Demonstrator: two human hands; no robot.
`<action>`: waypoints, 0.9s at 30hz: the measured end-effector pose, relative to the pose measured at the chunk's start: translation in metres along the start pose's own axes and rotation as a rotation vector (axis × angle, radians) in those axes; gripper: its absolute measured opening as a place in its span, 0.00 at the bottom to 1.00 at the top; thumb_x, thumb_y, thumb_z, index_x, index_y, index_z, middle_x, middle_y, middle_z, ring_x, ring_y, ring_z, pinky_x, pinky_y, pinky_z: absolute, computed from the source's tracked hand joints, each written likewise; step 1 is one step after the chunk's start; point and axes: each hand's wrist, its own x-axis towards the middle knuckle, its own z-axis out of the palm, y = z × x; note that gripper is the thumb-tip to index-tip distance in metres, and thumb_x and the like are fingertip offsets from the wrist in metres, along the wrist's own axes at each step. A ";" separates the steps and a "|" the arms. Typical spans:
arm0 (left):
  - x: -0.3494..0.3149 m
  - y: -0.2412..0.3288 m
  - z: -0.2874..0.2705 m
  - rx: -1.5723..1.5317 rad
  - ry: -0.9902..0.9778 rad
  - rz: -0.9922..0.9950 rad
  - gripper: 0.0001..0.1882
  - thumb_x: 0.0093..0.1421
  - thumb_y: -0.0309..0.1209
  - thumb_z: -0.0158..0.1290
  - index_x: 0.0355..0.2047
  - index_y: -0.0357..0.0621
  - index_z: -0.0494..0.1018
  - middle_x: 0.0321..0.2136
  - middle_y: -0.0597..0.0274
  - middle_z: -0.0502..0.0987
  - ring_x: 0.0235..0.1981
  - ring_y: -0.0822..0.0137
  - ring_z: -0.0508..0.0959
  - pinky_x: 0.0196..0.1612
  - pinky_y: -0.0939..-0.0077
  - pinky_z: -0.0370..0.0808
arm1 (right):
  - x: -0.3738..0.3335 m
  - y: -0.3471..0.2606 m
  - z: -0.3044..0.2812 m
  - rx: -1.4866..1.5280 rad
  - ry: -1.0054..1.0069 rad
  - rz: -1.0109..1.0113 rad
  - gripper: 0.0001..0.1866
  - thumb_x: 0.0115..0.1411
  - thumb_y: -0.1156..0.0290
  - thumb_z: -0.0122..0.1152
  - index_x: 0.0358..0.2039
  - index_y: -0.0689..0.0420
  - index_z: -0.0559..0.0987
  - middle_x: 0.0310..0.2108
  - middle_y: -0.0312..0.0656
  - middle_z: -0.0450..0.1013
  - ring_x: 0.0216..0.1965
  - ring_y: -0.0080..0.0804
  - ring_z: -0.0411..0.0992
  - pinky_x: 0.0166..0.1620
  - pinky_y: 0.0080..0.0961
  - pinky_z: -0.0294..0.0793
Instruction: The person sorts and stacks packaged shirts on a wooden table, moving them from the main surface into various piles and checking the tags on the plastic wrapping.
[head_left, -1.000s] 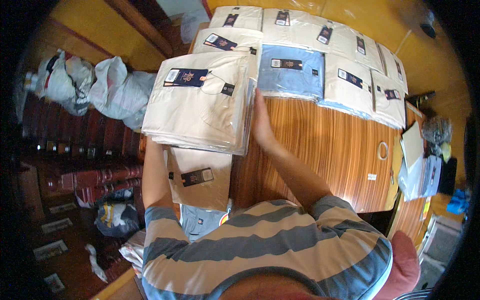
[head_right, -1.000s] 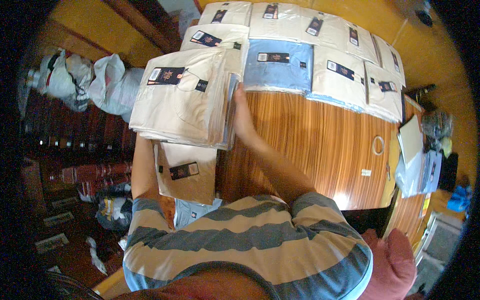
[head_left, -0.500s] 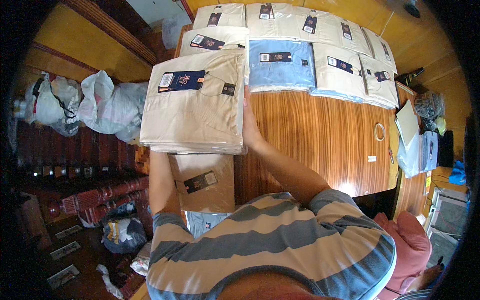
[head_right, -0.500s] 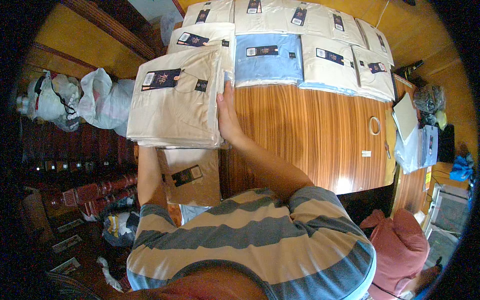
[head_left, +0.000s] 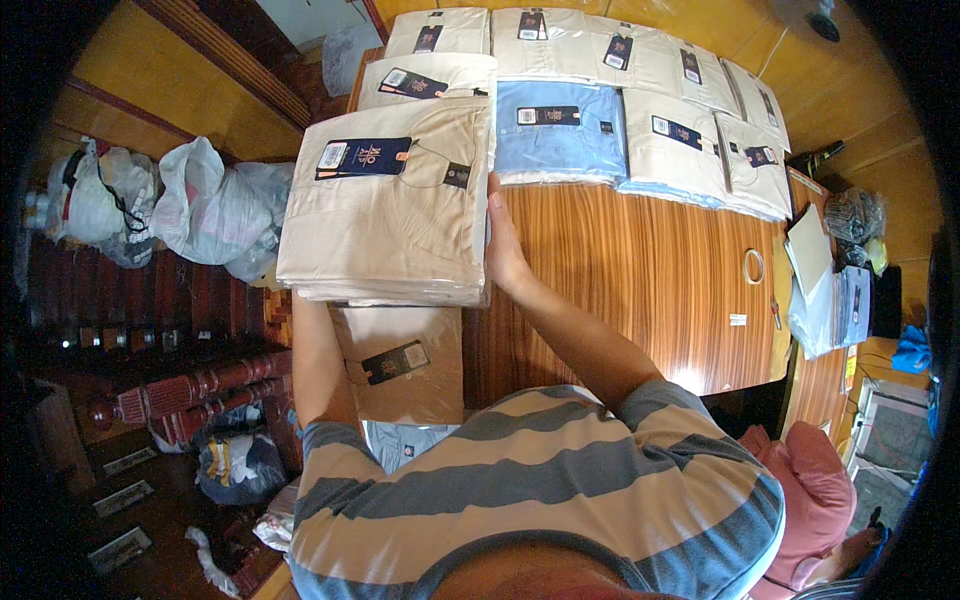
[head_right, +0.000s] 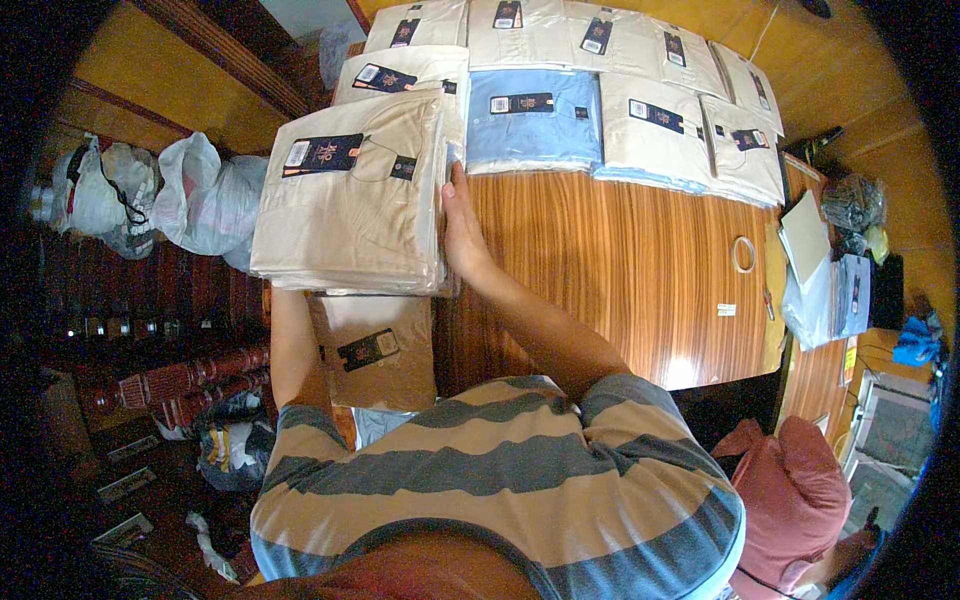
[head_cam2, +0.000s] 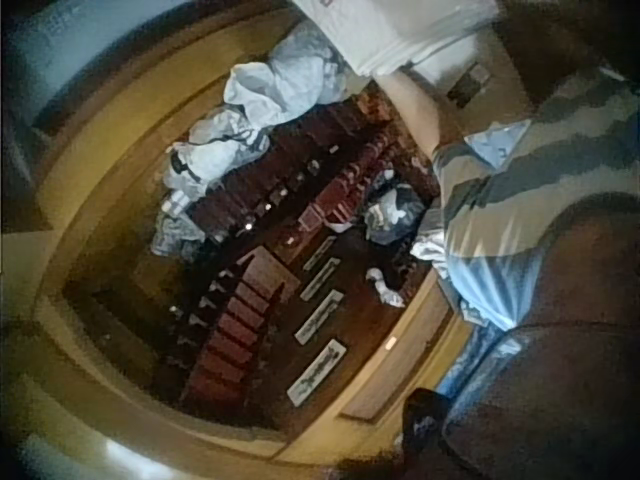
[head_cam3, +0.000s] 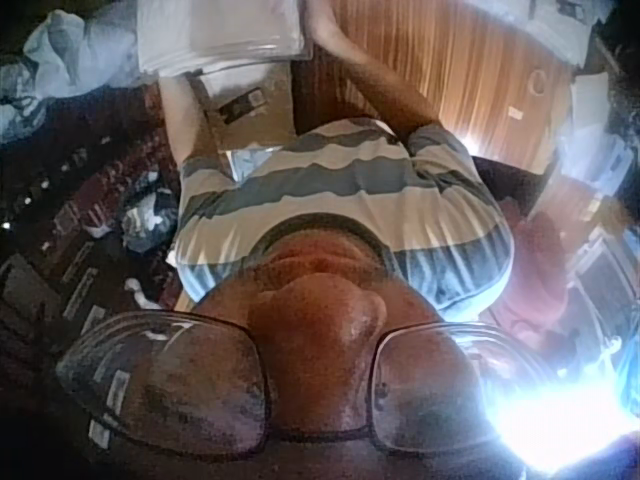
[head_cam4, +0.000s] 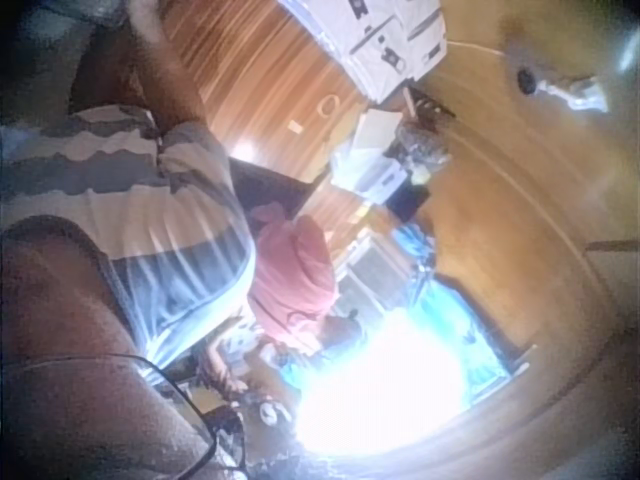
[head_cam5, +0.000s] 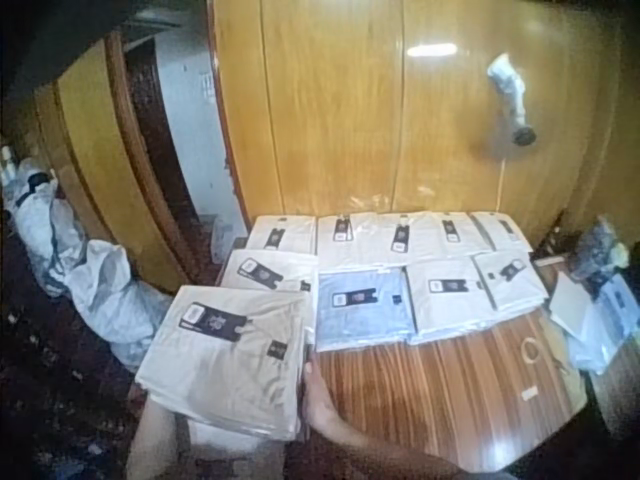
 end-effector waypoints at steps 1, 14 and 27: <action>0.001 0.001 -0.001 0.000 0.001 0.003 0.48 0.64 0.69 0.38 0.68 0.39 0.61 0.65 0.48 0.67 0.64 0.49 0.68 0.67 0.52 0.64 | -0.001 -0.003 -0.002 -0.065 0.008 -0.005 0.39 0.76 0.48 0.27 0.74 0.63 0.39 0.77 0.50 0.37 0.76 0.39 0.36 0.74 0.32 0.35; -0.093 0.067 0.026 0.989 0.075 0.676 0.38 0.69 0.57 0.45 0.62 0.32 0.67 0.61 0.44 0.70 0.61 0.49 0.69 0.65 0.55 0.63 | -0.074 0.004 -0.144 -0.297 0.336 -0.059 0.19 0.69 0.71 0.58 0.57 0.65 0.70 0.52 0.47 0.74 0.52 0.34 0.74 0.57 0.29 0.73; -0.240 -0.302 0.223 1.614 -0.733 0.834 0.39 0.66 0.52 0.51 0.67 0.36 0.58 0.66 0.39 0.58 0.66 0.43 0.59 0.67 0.41 0.55 | -0.095 -0.162 -0.348 -0.417 0.590 -0.124 0.09 0.70 0.75 0.54 0.43 0.67 0.77 0.32 0.37 0.75 0.30 0.23 0.74 0.33 0.20 0.74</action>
